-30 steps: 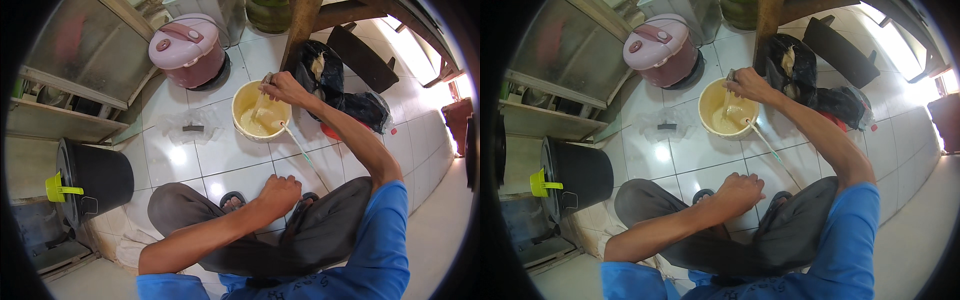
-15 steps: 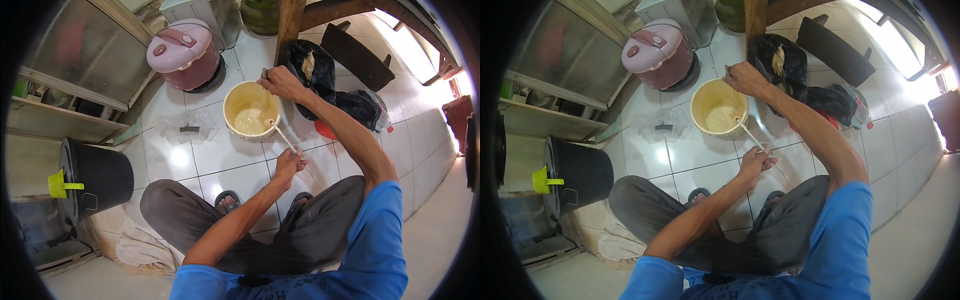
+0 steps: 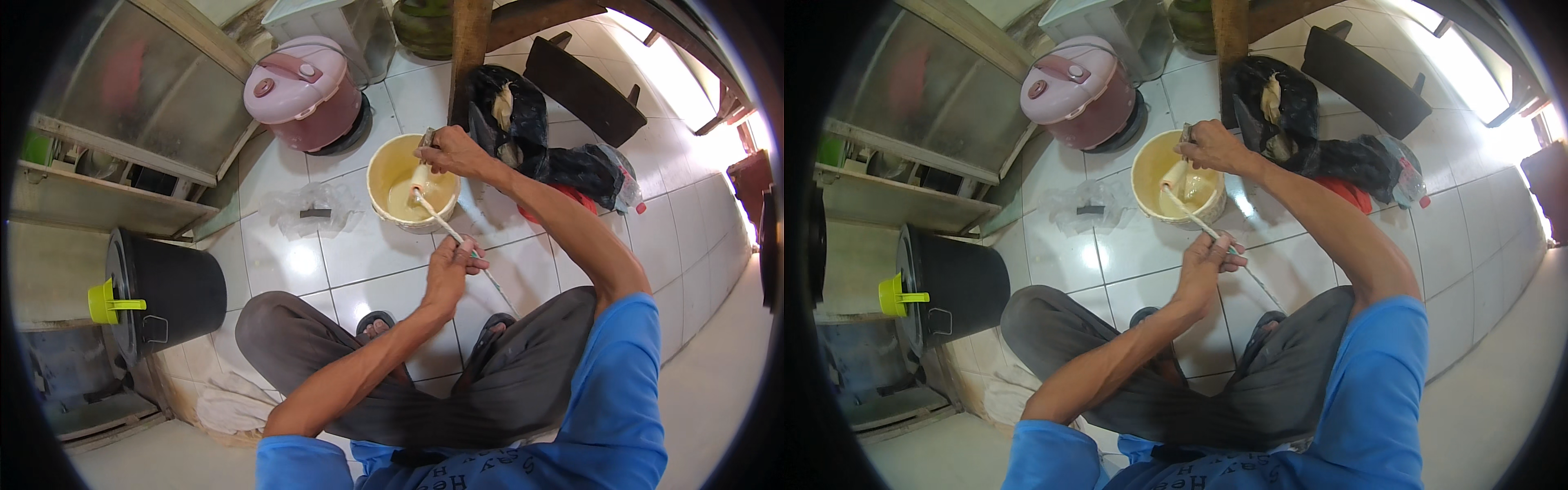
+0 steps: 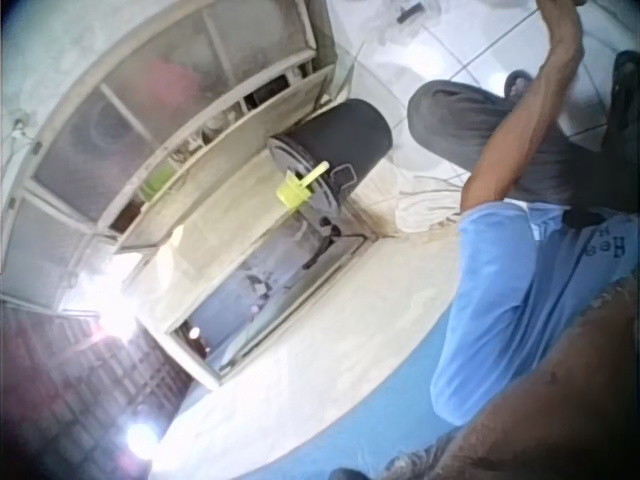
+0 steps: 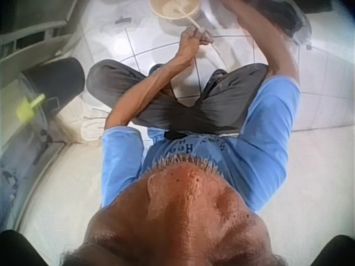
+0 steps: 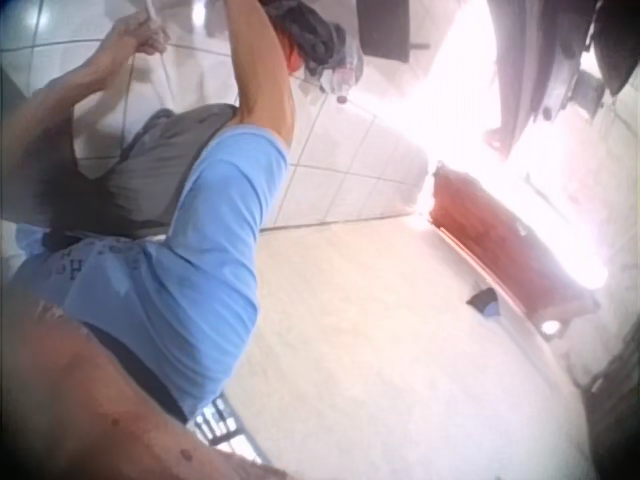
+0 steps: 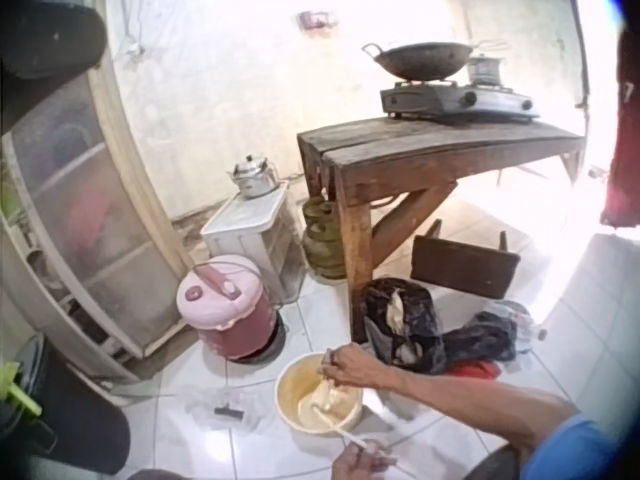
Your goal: The person sits on the floor and stirs a yellow liquid in a bucket using a stick. They then pour a clear liquid from a plastic bottle into the bucket and continue stirring the mixture.
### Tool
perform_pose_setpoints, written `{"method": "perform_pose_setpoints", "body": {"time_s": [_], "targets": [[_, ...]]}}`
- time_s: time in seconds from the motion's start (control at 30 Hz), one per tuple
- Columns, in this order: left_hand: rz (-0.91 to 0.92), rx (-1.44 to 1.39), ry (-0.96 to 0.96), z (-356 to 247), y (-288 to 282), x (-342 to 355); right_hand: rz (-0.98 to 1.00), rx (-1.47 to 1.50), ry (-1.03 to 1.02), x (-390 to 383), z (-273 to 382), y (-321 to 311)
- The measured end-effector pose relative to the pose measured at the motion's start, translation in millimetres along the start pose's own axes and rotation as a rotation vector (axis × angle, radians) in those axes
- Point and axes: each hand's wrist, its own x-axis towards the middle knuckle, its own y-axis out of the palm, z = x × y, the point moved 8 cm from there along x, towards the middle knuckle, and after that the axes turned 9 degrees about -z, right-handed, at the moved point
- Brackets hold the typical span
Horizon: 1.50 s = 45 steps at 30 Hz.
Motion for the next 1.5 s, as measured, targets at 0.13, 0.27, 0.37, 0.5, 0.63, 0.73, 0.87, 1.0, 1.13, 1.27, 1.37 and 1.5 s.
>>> {"method": "perform_pose_setpoints", "body": {"time_s": [0.13,0.27,0.37,0.5,0.63,0.73,0.87,1.0,1.13,1.27,1.37,1.5], "targets": [[-0.025,0.04,0.097,-41.5,-22.3,-2.4,-0.142,-0.321,-0.227,11.9,6.8,-12.5],[-0.064,0.101,0.183,-89.8,-36.9,-7.0,0.078,-0.111,-0.006,3.3,3.5,1.3],[-0.062,0.124,0.24,-120.8,-43.6,-9.9,-0.026,0.034,-0.066,-4.1,11.5,-2.5],[-0.055,0.162,0.304,-160.9,-49.8,-18.5,-0.189,-0.445,-0.267,9.7,4.0,-16.8],[-0.049,0.244,0.422,-202.9,-55.2,-20.5,0.027,-0.12,0.006,-5.4,-1.2,-5.9],[-0.024,0.26,0.525,-234.7,-57.5,-20.6,-0.053,-0.051,0.007,-4.7,-5.1,-5.4],[0.022,0.332,0.587,-260.4,-60.1,-22.3,-0.004,-0.204,-0.017,0.2,6.9,-15.3],[0.018,0.379,0.625,-275.0,-67.4,-27.2,0.03,-0.045,-0.01,-6.0,11.7,4.9],[0.008,0.372,0.647,-277.7,-79.2,-27.4,-0.095,-0.228,-0.199,7.9,8.0,-0.4],[0.013,0.392,0.691,-280.4,-91.0,-22.5,0.037,-0.241,-0.013,-5.7,19.2,-8.9],[0.046,0.427,0.702,-285.4,-94.9,-19.2,-0.007,-0.081,0.0,-11.2,12.6,-8.2],[0.081,0.47,0.698,-286.5,-100.0,-20.0,-0.025,-0.293,-0.157,-2.9,21.8,-8.4]]}}
